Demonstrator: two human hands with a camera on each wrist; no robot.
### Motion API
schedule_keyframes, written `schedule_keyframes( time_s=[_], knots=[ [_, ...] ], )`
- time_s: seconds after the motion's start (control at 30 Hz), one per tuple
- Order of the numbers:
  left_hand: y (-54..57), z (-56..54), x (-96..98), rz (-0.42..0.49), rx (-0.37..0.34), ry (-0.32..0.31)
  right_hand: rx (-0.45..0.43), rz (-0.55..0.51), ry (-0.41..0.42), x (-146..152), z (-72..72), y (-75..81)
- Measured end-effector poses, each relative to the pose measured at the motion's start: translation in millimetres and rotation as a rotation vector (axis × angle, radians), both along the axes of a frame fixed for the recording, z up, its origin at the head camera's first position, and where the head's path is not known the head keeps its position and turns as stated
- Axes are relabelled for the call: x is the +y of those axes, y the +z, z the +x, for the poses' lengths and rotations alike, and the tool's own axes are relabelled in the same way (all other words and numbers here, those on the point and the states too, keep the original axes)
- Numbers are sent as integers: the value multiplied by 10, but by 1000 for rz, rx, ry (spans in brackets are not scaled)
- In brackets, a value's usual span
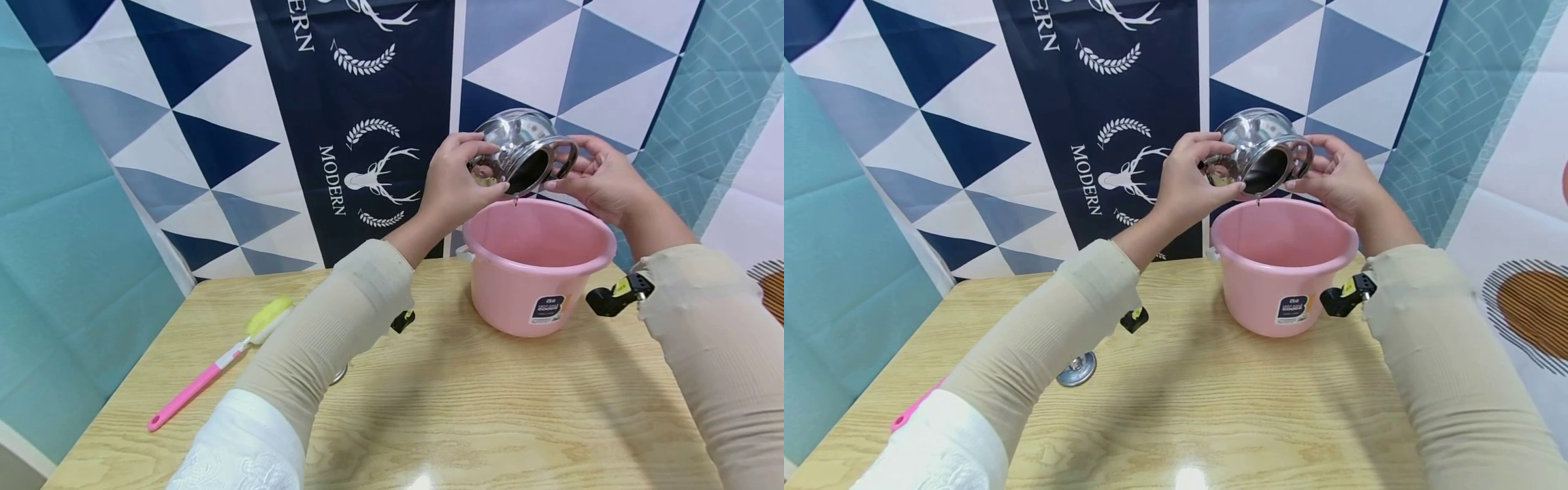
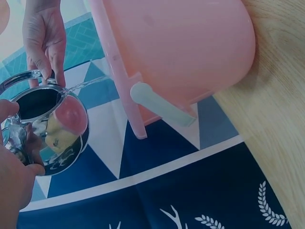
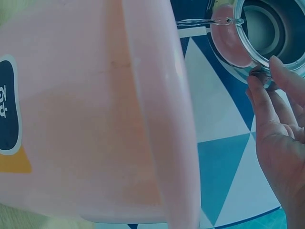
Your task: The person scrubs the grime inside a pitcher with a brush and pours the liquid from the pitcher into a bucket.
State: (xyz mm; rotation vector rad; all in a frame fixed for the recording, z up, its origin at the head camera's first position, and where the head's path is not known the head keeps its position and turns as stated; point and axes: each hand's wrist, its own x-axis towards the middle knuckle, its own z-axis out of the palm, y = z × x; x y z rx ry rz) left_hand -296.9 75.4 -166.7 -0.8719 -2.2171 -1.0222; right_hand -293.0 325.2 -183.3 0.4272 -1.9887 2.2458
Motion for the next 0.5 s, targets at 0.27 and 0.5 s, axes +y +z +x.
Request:
schedule_keyframes(
  time_s=[0.27, 0.5],
  knots=[
    [20, 20, 8, -16, 4, 9, 23, -21, 20, -3, 12, 9],
    [24, 30, 6, -25, 8, 9, 35, -54, 42, -6, 12, 14]
  ],
)
